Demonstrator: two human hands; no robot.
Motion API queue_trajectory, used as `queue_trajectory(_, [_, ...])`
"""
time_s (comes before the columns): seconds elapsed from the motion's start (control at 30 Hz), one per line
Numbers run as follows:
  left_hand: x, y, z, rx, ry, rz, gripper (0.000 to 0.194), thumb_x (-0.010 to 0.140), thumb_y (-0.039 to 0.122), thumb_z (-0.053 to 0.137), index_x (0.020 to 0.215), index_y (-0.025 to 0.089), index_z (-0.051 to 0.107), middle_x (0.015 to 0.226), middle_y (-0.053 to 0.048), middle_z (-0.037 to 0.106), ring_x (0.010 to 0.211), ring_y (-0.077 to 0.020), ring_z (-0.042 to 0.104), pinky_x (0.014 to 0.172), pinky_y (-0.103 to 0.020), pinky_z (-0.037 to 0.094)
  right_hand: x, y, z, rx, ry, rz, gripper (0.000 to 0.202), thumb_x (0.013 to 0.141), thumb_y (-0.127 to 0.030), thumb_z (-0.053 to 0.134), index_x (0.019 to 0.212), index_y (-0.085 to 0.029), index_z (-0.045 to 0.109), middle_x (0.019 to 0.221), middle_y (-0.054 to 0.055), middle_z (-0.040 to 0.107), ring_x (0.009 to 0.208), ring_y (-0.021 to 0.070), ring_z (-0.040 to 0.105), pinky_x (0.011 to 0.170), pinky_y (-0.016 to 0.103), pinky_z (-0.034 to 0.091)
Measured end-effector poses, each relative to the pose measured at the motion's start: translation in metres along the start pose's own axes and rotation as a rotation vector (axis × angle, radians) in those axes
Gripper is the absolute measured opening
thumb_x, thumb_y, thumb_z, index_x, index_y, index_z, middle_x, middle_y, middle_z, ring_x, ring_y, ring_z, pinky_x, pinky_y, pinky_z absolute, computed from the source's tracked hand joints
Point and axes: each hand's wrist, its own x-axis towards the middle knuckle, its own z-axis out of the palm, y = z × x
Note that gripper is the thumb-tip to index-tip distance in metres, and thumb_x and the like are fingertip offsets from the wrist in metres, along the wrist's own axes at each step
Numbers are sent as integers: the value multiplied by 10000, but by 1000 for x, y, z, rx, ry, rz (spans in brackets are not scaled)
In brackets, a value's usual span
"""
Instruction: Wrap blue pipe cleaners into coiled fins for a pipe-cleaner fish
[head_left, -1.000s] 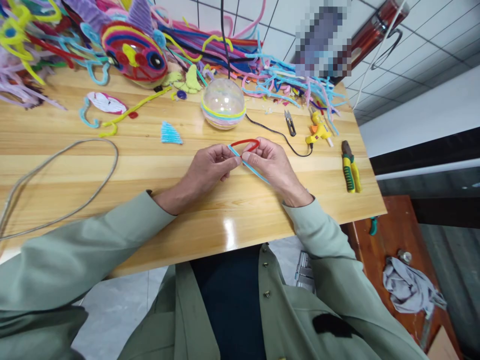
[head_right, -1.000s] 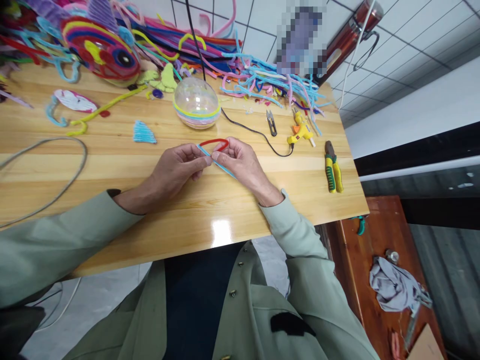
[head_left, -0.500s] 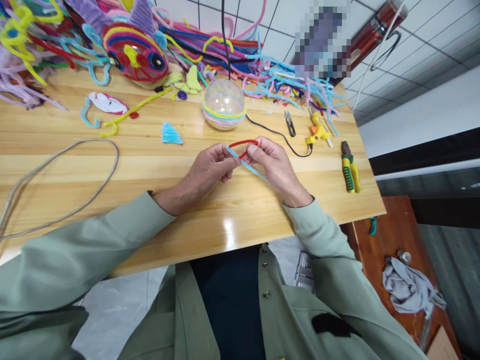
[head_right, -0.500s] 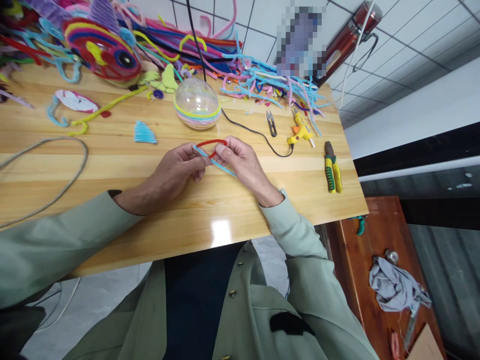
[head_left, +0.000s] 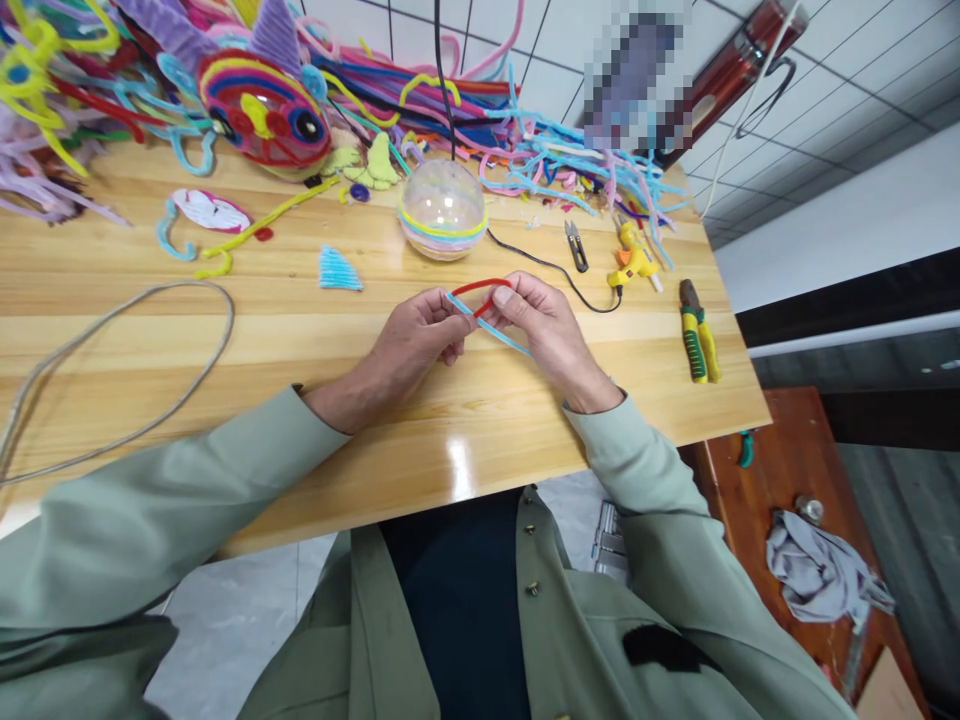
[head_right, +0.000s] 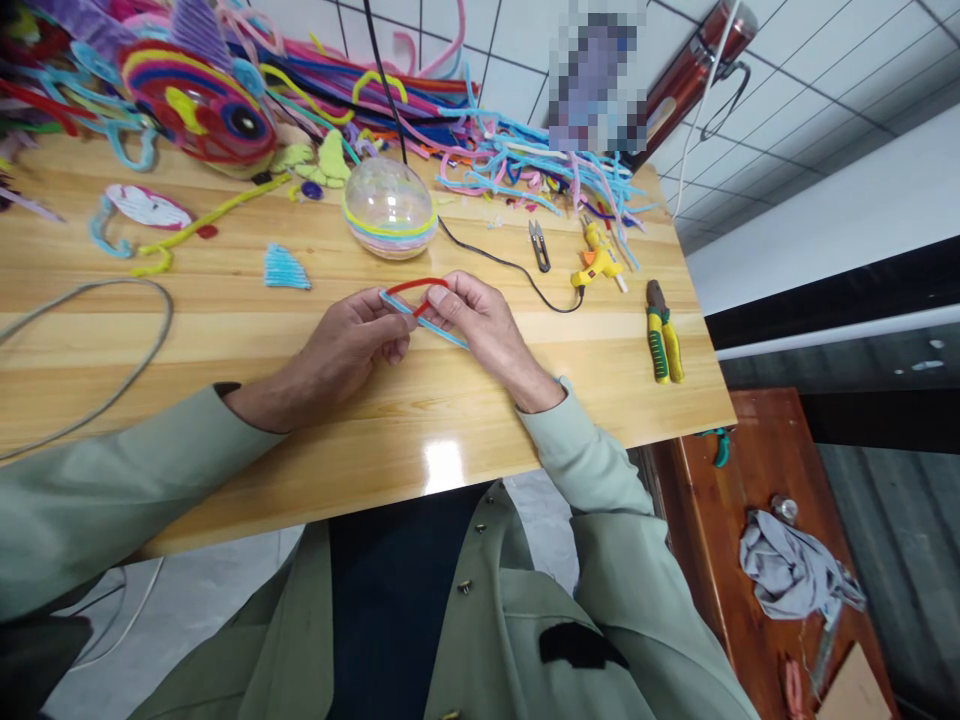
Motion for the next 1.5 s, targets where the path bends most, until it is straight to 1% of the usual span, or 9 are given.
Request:
queue_trajectory(0.1, [0,0,0,-17,0,-3,169,738,200,830,781,207,667,600,33,637,524,-104,552,524,-231,448,1,2,-1,16,22,-13,561,900,-769,845,924,-228,697,857,-3,706,792,145,632,806,287,584])
queue_trajectory(0.27, [-1,3,2,-20,-21,1,168,718,162,819,771,206,666,605,37,630,523,-95,534,517,-222,438,4,6,-3,10,34,-34,586,861,-793,862,880,-229,708,791,-10,690,743,141,619,768,283,581])
queue_trajectory(0.5, [0,1,1,-27,-29,-1,185,692,177,841,762,210,672,610,36,629,524,-95,528,516,-233,436,5,7,-3,23,39,-50,582,876,-787,854,863,-221,720,773,-13,683,717,132,613,762,284,585])
queue_trajectory(0.7, [2,-2,-2,-40,-38,11,195,712,175,861,762,213,676,624,31,634,532,-100,519,522,-245,418,5,6,-3,24,26,-46,581,869,-784,863,862,-223,712,770,-13,683,713,133,604,755,289,576])
queue_trajectory(0.83, [2,-2,-2,-29,-38,9,214,751,183,867,752,219,656,616,30,625,529,-102,514,532,-252,410,5,6,-2,6,-5,-33,577,843,-777,887,903,-233,705,796,-15,686,730,141,594,748,302,560])
queue_trajectory(1.0, [2,0,-2,-39,-38,19,243,768,211,887,760,220,643,619,41,605,533,-101,513,534,-254,410,4,6,-2,13,-33,-21,536,846,-695,928,968,-222,709,861,-18,698,771,134,595,755,293,523])
queue_trajectory(1.13, [2,0,-3,-53,-30,20,276,750,249,910,749,213,637,617,44,602,527,-89,501,525,-241,392,3,9,-3,-3,-52,-29,461,871,-621,928,957,-213,729,843,-23,680,759,132,550,746,300,477])
queue_trajectory(1.33, [1,-1,-2,-19,-13,14,293,718,284,933,745,206,653,633,42,608,536,-81,496,529,-230,386,3,15,-1,-77,-11,-33,357,902,-537,874,871,-218,715,740,-46,558,700,127,429,662,296,358])
queue_trajectory(1.5, [1,-1,-2,29,-20,30,315,711,332,949,744,204,662,654,37,626,547,-82,493,531,-231,402,4,16,1,-103,28,-20,274,878,-453,833,837,-221,692,693,-60,504,681,122,412,641,288,327])
